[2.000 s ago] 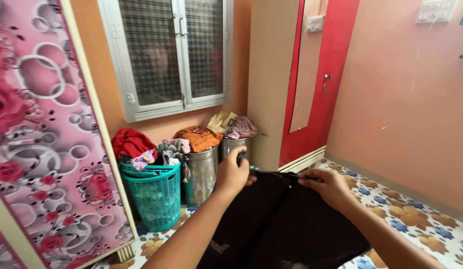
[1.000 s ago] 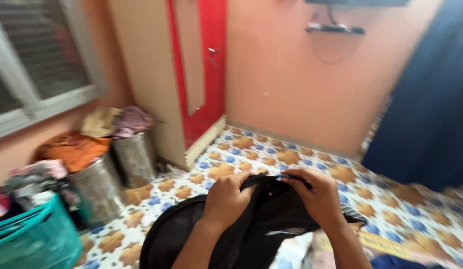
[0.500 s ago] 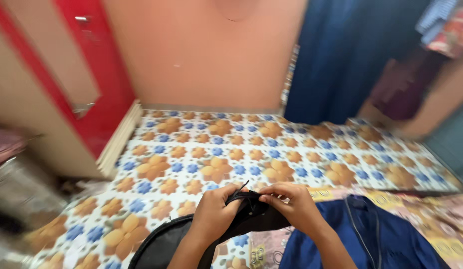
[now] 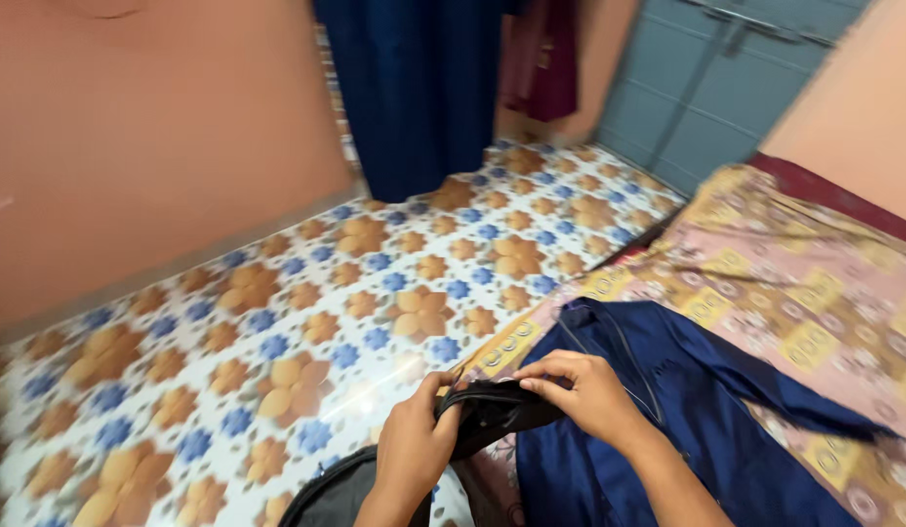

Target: The person removes a blue suit jacket from a hanger, smooths it on a bed, and places it into a black garment bag. They then zip the bag closed and hang it inside a red wardrobe.

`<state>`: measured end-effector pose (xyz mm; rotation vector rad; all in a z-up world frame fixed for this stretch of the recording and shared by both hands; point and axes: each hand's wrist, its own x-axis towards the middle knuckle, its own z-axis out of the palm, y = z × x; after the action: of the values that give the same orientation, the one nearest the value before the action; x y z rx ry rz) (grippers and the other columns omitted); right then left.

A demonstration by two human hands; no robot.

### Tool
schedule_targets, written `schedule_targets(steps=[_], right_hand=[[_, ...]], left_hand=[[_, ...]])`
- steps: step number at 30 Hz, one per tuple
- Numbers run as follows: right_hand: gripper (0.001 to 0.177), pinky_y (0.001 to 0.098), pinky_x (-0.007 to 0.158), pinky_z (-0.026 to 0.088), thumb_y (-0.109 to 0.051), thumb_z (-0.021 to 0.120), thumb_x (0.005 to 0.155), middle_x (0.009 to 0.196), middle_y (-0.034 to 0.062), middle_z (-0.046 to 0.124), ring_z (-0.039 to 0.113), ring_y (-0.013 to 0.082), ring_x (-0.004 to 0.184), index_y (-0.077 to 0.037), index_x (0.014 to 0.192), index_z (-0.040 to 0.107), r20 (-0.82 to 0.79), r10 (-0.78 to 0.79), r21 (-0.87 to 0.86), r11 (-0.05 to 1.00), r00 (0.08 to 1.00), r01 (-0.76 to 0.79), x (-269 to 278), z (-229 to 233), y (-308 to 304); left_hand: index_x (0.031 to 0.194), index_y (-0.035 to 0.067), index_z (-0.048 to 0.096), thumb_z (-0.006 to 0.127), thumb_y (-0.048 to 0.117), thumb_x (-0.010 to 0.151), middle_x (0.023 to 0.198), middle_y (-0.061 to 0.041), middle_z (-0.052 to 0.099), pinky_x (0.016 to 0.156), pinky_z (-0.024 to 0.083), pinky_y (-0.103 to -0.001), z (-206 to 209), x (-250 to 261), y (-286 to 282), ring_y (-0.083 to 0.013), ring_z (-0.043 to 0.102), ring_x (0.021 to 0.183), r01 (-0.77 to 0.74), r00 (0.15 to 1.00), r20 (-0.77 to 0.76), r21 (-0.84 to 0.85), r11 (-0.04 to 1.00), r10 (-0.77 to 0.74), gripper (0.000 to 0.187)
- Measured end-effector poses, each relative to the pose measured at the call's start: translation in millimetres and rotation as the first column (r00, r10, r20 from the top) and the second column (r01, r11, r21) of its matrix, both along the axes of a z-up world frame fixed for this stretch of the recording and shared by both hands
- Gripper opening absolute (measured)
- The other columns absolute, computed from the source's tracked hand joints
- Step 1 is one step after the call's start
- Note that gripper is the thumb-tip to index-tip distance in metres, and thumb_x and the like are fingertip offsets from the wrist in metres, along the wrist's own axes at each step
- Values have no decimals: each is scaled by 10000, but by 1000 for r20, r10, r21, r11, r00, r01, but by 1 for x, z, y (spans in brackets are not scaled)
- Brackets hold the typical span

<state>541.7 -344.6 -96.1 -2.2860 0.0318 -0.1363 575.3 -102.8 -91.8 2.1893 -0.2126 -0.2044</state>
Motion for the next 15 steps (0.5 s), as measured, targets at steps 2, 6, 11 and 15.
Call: schedule_targets(steps=[2, 6, 11, 15], right_hand=[[191, 287, 662, 543, -228, 763, 823, 851, 18, 798, 719, 139, 731, -163, 982, 847, -44, -92, 2, 996, 995, 92, 0, -5, -4], [182, 283, 651, 541, -242, 775, 817, 877, 7, 799, 711, 135, 713, -152, 961, 842, -86, -268, -51, 963, 960, 265, -1, -18, -14], [195, 294, 661, 538, -248, 762, 843, 884, 28, 804, 715, 154, 711, -136, 991, 824, -119, -424, -31, 905, 898, 424, -7, -44, -38], [195, 281, 698, 562, -249, 767, 837, 924, 25, 818, 736, 142, 726, -137, 988, 822, -87, -482, -39, 876, 872, 481, 5, -81, -64]], left_hand=[[1126, 189, 707, 648, 272, 875, 653, -177, 676, 593, 465, -443, -8, 19, -2, -361, 666, 627, 41, 997, -73, 12, 999, -40, 271], [1073, 149, 718, 644, 252, 867, 637, -134, 671, 568, 470, -428, -22, 50, -11, -322, 650, 607, 72, 997, -2, -63, 995, -72, 242], [1092, 164, 726, 614, 221, 872, 604, -146, 650, 571, 459, -435, -36, 75, -28, -303, 628, 547, 90, 987, -129, -19, 996, -92, 253], [1097, 163, 721, 633, 226, 879, 599, -175, 644, 564, 449, -436, -49, 97, -46, -314, 623, 532, 73, 985, -158, -24, 997, -76, 244]])
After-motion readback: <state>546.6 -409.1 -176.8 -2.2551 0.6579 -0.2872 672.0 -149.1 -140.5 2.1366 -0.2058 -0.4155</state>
